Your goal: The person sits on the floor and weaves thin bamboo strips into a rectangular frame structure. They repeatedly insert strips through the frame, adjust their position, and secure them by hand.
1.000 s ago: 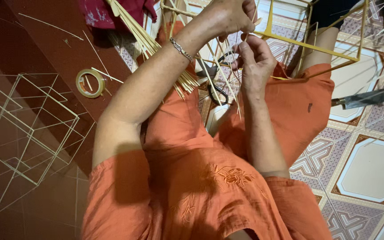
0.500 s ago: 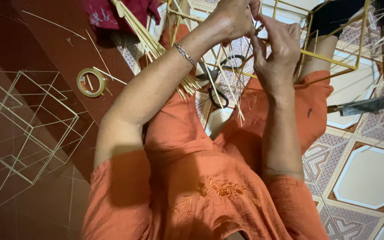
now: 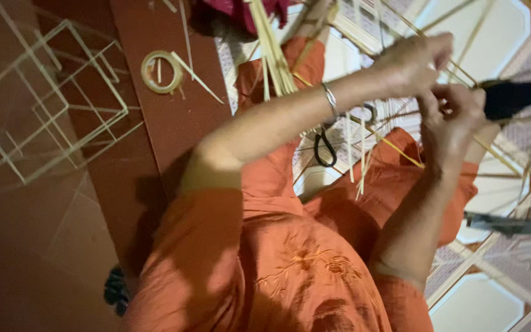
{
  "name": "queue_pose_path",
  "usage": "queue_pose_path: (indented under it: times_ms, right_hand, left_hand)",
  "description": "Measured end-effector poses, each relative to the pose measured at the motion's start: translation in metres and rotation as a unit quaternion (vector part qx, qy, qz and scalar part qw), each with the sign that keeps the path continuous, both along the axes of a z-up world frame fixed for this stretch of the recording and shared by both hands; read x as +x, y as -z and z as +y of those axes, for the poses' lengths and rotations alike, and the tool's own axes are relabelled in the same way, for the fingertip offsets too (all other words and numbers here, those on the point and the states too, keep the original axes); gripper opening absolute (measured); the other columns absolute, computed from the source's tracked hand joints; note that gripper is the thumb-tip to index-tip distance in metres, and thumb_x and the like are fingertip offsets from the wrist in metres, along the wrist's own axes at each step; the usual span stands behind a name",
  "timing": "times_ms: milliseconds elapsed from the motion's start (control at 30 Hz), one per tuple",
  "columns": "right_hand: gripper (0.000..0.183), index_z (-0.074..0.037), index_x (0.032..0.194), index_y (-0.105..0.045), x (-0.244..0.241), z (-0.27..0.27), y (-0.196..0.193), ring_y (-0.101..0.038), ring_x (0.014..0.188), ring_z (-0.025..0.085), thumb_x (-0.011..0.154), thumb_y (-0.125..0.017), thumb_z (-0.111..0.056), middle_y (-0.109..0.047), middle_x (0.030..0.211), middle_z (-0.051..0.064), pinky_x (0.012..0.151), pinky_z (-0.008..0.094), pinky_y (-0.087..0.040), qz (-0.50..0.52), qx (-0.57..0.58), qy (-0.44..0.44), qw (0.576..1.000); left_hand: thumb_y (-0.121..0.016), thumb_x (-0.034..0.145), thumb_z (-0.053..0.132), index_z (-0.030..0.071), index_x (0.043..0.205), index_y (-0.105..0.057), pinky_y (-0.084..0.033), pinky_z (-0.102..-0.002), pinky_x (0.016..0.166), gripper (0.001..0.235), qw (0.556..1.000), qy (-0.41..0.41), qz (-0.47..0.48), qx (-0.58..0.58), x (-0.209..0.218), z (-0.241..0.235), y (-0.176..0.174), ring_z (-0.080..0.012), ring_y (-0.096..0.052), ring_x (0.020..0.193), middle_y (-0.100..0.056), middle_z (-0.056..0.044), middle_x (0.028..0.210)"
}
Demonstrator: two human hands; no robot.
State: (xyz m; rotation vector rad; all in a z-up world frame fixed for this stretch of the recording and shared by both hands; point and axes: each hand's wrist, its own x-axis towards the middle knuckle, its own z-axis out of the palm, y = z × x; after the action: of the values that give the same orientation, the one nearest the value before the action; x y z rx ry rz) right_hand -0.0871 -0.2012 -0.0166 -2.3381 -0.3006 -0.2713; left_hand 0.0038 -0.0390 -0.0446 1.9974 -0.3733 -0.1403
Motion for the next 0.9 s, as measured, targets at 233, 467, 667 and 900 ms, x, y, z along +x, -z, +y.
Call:
queue_pose_path:
  times_ms: [233,467,667,900]
  right_hand:
    - [0.019,0.003,0.113,-0.079,0.006,-0.028,0.01,-0.056,0.086,0.016,0.096,-0.073,0.0,-0.058,0.094,0.011,0.077,0.027,-0.048,-0.014,-0.029,-0.031,0.999]
    - [0.008,0.005,0.109,-0.075,0.007,-0.033,0.015,-0.055,0.087,0.012,0.102,-0.074,0.0,-0.06,0.1,0.005,0.085,0.026,-0.049,0.013,0.055,-0.053,0.997]
    - [0.007,0.001,0.105,-0.072,-0.003,-0.015,-0.009,-0.054,0.087,0.012,0.105,-0.076,-0.004,-0.06,0.093,0.003,0.08,0.026,-0.044,0.047,0.067,-0.021,0.996]
    - [0.006,0.003,0.103,-0.073,-0.01,0.007,-0.032,-0.051,0.085,0.015,0.107,-0.075,-0.001,-0.059,0.093,0.006,0.073,0.028,-0.04,0.023,0.004,-0.013,1.0]
  left_hand:
    - [-0.053,0.096,0.004,0.011,0.13,-0.053,-0.054,-0.02,0.056,0.035,0.989,-0.056,-0.123,-0.067,-0.06,0.005,-0.024,-0.0142,-0.064,0.068,-0.068,-0.01,0.091]
    - [-0.059,0.106,-0.001,0.009,0.127,-0.064,-0.065,-0.024,0.088,0.024,0.912,-0.25,-0.236,-0.225,-0.114,0.156,0.03,-0.0084,-0.075,0.103,-0.074,0.0,0.111]
    - [-0.068,0.096,0.005,0.0,0.112,-0.071,-0.053,-0.029,0.055,0.017,0.869,-0.465,-0.011,-0.17,-0.079,0.34,0.195,-0.0147,-0.066,0.063,-0.077,-0.011,0.097]
    - [-0.07,0.092,0.01,-0.007,0.096,-0.069,-0.049,-0.042,0.066,0.018,0.836,-0.534,0.087,-0.093,-0.028,0.353,0.277,-0.0277,-0.065,0.061,-0.069,-0.02,0.082]
